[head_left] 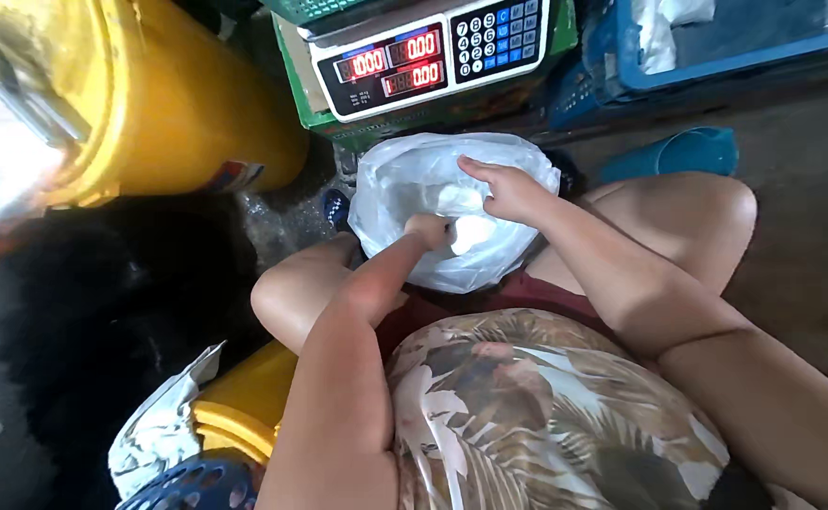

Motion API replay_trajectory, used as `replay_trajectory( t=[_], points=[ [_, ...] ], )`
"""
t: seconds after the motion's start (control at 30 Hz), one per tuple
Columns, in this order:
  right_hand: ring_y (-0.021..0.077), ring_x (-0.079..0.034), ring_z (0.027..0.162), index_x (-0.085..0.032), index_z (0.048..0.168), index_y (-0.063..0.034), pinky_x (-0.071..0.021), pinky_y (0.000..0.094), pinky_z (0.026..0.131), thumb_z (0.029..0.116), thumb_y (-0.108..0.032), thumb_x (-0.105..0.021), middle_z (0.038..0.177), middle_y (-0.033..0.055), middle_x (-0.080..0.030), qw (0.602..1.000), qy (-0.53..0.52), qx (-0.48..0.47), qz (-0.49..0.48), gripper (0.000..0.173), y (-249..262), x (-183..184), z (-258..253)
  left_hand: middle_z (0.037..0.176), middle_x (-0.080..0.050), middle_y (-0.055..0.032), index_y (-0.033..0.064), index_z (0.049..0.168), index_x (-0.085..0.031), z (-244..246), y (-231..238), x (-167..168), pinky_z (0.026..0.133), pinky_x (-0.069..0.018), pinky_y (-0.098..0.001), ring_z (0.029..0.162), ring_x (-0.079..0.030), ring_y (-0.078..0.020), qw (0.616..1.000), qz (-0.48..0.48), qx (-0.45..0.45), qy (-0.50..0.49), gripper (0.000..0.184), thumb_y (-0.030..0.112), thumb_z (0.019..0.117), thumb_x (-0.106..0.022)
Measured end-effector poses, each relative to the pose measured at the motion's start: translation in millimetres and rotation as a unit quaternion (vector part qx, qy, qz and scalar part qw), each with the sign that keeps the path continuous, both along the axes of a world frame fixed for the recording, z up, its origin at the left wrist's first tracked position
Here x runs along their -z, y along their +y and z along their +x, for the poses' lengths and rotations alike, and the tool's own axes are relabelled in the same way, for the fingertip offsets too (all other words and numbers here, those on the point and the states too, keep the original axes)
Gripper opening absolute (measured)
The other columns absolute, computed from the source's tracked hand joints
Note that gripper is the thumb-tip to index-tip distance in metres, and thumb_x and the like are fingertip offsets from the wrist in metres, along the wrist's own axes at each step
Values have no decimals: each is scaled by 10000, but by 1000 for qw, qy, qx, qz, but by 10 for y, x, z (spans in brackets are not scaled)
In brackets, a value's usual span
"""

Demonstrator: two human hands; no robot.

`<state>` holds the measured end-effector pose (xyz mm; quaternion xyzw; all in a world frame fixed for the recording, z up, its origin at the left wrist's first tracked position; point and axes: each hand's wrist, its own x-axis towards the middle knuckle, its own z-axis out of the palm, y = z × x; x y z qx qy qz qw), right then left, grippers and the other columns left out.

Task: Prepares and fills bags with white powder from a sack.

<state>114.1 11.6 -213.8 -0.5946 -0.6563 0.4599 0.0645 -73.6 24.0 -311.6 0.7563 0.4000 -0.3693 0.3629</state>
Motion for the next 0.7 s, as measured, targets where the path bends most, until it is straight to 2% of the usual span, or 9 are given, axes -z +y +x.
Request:
replay_trajectory(
  t=[0.13,0.3,0.47,0.53,0.6,0.7],
  points=[
    [279,-386,1502,-359,1600,-103,-341,537,1210,794,150,-661,1664,71,-337,1000,-3,-6,15,898,-12,50,4,1215,-693,-222,48,1201,-686,-251,84,-245,946,-492,-668,1179,-650,-415,998,34,-61,10,503,453,1094,-409],
    [288,-385,1502,-372,1593,-92,-336,543,1210,794,135,-679,1660,80,-345,1000,6,-8,23,885,-42,42,-2,1168,-706,-217,55,1170,-699,-544,84,-639,943,-486,-671,1144,-664,-408,992,70,-108,13,513,458,1101,-390],
    [298,-396,1495,-382,1591,-106,-341,563,1203,784,127,-701,1657,76,-352,999,15,-10,36,899,-71,128,5,1085,-706,-234,28,1109,-702,-803,-26,-928,904,-484,-686,1078,-671,-420,982,99,-161,8,534,469,1097,-402],
    [309,-401,1490,-392,1586,-102,-344,569,1200,768,138,-704,1650,95,-362,999,20,-9,47,907,-93,163,3,1080,-699,-247,13,1105,-700,-880,-65,-1064,914,-473,-692,1073,-664,-429,976,106,-188,4,537,465,1100,-409],
    [325,-420,1476,-408,1576,-89,-352,581,1189,749,146,-709,1635,115,-384,997,30,-8,66,910,-125,206,-3,1024,-690,-258,-6,1059,-696,-973,-107,-1184,879,-475,-697,1020,-663,-441,970,126,-206,-11,534,448,1101,-418],
    [322,-412,1481,-368,1593,-85,-355,570,1188,762,133,-714,1655,107,-349,998,26,-25,57,926,-146,157,-7,988,-682,-250,-14,1037,-689,-1062,-85,-1381,870,-475,-681,987,-663,-423,967,145,-209,-16,514,425,1103,-430]
  ],
)
